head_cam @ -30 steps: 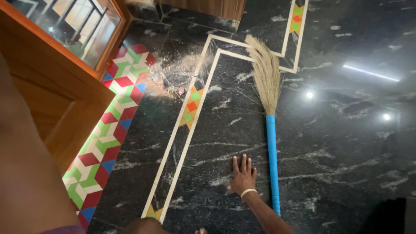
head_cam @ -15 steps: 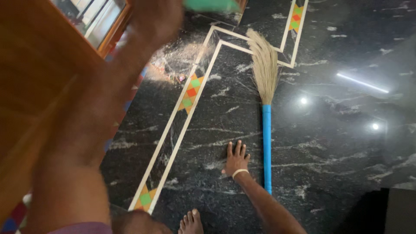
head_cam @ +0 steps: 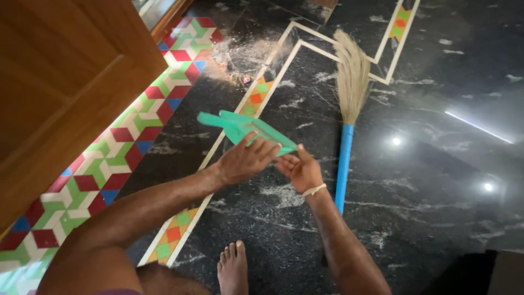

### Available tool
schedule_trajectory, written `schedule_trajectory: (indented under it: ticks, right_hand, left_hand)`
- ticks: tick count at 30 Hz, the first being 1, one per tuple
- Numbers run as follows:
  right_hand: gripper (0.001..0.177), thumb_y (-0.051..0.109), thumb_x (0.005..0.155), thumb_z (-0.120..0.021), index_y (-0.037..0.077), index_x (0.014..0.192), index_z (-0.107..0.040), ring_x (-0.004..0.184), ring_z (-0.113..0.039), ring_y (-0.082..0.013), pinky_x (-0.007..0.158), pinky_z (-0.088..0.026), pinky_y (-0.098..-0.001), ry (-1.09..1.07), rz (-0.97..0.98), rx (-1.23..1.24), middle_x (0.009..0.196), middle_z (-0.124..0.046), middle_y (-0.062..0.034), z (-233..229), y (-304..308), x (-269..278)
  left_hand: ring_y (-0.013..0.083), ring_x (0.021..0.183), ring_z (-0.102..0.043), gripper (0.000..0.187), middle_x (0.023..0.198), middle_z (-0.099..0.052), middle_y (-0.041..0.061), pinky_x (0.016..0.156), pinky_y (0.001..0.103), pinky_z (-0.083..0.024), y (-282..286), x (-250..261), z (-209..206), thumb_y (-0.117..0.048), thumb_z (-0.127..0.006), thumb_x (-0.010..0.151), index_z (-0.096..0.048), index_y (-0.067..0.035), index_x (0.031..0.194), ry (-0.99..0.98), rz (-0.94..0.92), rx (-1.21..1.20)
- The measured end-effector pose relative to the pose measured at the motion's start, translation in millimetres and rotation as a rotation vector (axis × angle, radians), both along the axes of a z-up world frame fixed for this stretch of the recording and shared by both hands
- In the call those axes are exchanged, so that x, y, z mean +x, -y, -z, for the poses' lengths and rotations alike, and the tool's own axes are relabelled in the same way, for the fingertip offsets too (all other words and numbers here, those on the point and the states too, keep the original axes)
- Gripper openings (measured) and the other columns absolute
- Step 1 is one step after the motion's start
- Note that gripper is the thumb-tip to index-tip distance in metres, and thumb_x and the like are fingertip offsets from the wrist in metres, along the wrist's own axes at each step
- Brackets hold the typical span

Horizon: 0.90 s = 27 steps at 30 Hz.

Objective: The person sweeps debris from a dark stone floor using a broom, pushing the pile toward a dustpan. They reach under a large appliance, collect the pile into the dustpan, and pick up loose debris by hand.

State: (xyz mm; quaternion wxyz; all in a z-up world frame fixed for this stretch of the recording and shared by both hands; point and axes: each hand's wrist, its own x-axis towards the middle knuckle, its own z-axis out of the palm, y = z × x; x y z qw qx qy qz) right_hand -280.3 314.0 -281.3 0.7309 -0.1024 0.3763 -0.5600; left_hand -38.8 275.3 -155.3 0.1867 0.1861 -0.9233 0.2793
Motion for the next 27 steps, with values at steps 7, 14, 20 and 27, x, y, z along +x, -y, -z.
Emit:
schedule_trajectory:
  ticks: [7, 14, 20, 27]
  right_hand:
    - [0.033, 0.016, 0.098, -0.048, -0.006, 0.121, -0.058, 0.081, -0.071, -0.0283, 0.075, -0.062, -0.0404, -0.065, 0.192, 0.052, 0.096, -0.072, -0.0163, 59, 8, -28]
    - [0.035, 0.024, 0.096, -0.057, -0.005, 0.117, -0.061, 0.081, -0.072, -0.0282, 0.075, -0.061, -0.0405, -0.174, 0.16, 0.03, 0.092, -0.072, -0.0168, 13, -11, -47]
    - [0.076, 0.056, 0.085, -0.078, -0.004, 0.129, -0.062, 0.087, -0.071, -0.0314, 0.077, -0.056, -0.0402, -1.695, 0.163, -0.033, 0.097, -0.072, -0.0198, 52, -17, -149]
    - [0.093, 0.052, 0.065, -0.096, -0.011, 0.121, -0.058, 0.092, -0.065, -0.051, 0.078, -0.055, -0.053, -2.041, 0.012, -0.061, 0.097, -0.066, -0.0349, 144, -43, -167]
  left_hand:
    - [0.0393, 0.134, -0.042, 0.103, 0.145, -0.049, 0.019, 0.11, 0.065, -0.028, -11, -26, -31, -0.057, -0.074, 0.067, -0.038, -0.014, 0.154, 0.127, -0.143, 0.315]
    - [0.0409, 0.112, -0.07, 0.076, 0.117, -0.072, 0.025, 0.093, 0.055, -0.054, 52, 6, -10, -0.047, -0.068, 0.093, -0.044, 0.001, 0.147, 0.155, -0.669, 1.158]
    - [0.0411, 0.11, -0.068, 0.052, 0.115, -0.071, 0.023, 0.096, 0.052, -0.054, 72, 62, -11, -0.052, -0.056, 0.099, -0.071, -0.005, 0.114, 0.229, -0.7, 1.179]
    - [0.0381, 0.115, -0.069, 0.041, 0.121, -0.072, 0.019, 0.098, 0.051, -0.055, 69, 95, -34, -0.041, -0.07, 0.089, -0.074, -0.009, 0.115, 0.434, -0.907, 1.099]
